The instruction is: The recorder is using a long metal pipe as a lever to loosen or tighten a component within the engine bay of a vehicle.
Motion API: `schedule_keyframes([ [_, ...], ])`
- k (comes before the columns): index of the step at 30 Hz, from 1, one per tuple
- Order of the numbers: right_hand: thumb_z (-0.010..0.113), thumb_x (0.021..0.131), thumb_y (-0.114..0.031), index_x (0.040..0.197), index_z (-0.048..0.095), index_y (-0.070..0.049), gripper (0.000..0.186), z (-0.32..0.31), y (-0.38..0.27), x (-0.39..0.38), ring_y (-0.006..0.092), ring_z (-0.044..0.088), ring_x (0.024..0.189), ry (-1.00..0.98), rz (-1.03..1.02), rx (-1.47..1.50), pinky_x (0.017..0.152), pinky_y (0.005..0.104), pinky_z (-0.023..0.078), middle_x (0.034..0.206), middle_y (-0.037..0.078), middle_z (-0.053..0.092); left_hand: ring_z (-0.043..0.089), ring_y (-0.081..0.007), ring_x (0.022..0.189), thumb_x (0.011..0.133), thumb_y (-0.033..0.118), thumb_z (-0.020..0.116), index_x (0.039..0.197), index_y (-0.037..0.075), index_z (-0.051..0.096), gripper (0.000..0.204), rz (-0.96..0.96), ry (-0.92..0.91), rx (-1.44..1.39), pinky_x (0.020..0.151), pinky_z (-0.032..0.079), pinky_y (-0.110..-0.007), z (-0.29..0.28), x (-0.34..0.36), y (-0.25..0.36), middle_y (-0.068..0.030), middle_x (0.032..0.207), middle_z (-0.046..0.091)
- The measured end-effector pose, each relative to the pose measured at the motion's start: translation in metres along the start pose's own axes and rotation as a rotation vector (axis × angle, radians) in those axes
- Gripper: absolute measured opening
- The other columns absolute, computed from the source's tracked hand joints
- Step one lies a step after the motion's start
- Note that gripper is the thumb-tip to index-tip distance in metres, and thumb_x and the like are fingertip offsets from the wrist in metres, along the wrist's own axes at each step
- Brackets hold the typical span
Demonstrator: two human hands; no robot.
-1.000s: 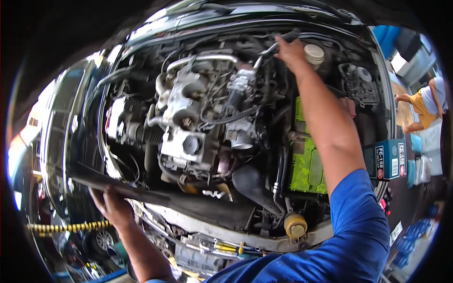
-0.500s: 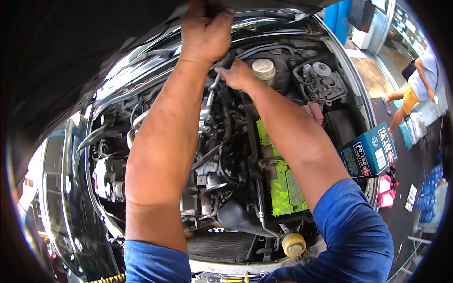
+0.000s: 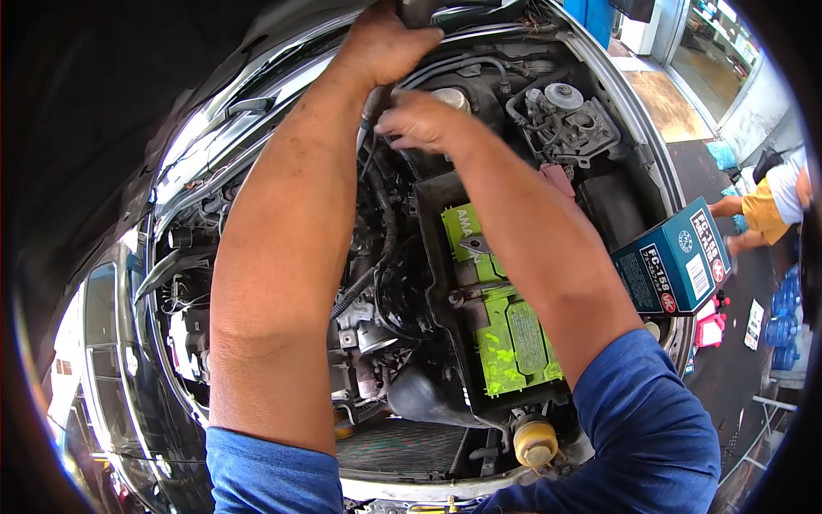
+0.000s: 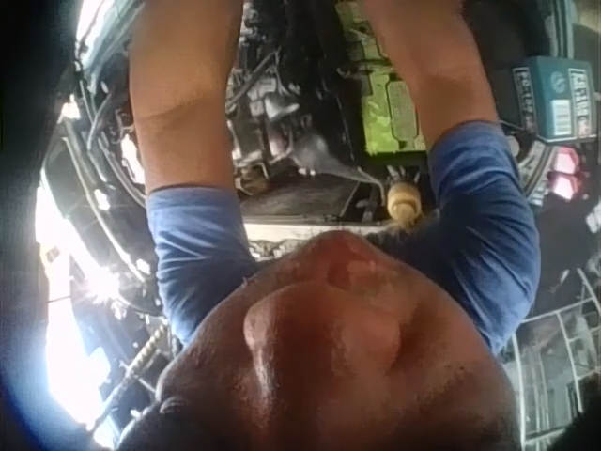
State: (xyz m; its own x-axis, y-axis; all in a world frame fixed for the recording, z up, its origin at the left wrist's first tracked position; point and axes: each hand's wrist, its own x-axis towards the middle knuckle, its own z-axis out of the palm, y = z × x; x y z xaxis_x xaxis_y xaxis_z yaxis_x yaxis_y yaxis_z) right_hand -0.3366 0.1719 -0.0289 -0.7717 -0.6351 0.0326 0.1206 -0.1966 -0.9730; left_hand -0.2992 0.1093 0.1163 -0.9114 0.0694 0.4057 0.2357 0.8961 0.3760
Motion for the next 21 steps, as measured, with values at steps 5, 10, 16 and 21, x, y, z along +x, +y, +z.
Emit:
schedule_keyframes([
  [5,0.063,0.086,-0.009,0.120,0.056,-0.005,0.035,-0.044,-0.065,-0.039,0.0284,0.063,0.100,-0.052,-0.676,0.552,0.092,0.0454,0.050,0.109,0.012,0.064,0.050,-0.0395,0.129,0.077,0.029,0.072,0.139,-0.003,0.043,0.076,0.111,-0.159,-0.159,0.106,0.042,-0.041,0.020,0.008,-0.008,-0.0302,0.136,0.051],
  [10,0.069,0.087,-0.011,0.093,0.065,0.000,0.013,-0.029,-0.098,-0.035,0.0175,0.061,0.078,0.189,-0.823,0.375,0.072,0.0314,0.048,0.085,0.007,0.065,0.062,-0.0320,0.100,0.084,0.027,0.073,0.124,-0.004,0.053,0.054,0.278,-0.033,-0.057,0.090,0.048,-0.043,0.041,-0.003,-0.048,-0.0226,0.110,0.064],
  [16,0.071,0.087,-0.013,0.100,0.066,-0.001,0.019,-0.009,-0.097,-0.013,0.0156,0.056,0.079,0.198,-0.741,0.230,0.072,0.0315,0.045,0.089,0.005,0.065,0.063,-0.0338,0.098,0.086,0.040,0.070,0.119,-0.002,0.057,0.055,-0.153,-0.251,-0.272,0.090,0.047,-0.040,0.055,-0.060,-0.127,-0.0201,0.102,0.068],
  [21,0.071,0.087,-0.013,0.105,0.065,-0.002,0.022,-0.015,-0.092,0.012,0.0156,0.056,0.080,0.020,-0.833,0.204,0.073,0.0307,0.044,0.090,0.004,0.064,0.064,-0.0353,0.098,0.089,0.046,0.066,0.119,0.000,0.057,0.055,-0.242,-0.107,-0.168,0.089,0.047,-0.040,0.069,-0.067,-0.150,-0.0229,0.102,0.066],
])
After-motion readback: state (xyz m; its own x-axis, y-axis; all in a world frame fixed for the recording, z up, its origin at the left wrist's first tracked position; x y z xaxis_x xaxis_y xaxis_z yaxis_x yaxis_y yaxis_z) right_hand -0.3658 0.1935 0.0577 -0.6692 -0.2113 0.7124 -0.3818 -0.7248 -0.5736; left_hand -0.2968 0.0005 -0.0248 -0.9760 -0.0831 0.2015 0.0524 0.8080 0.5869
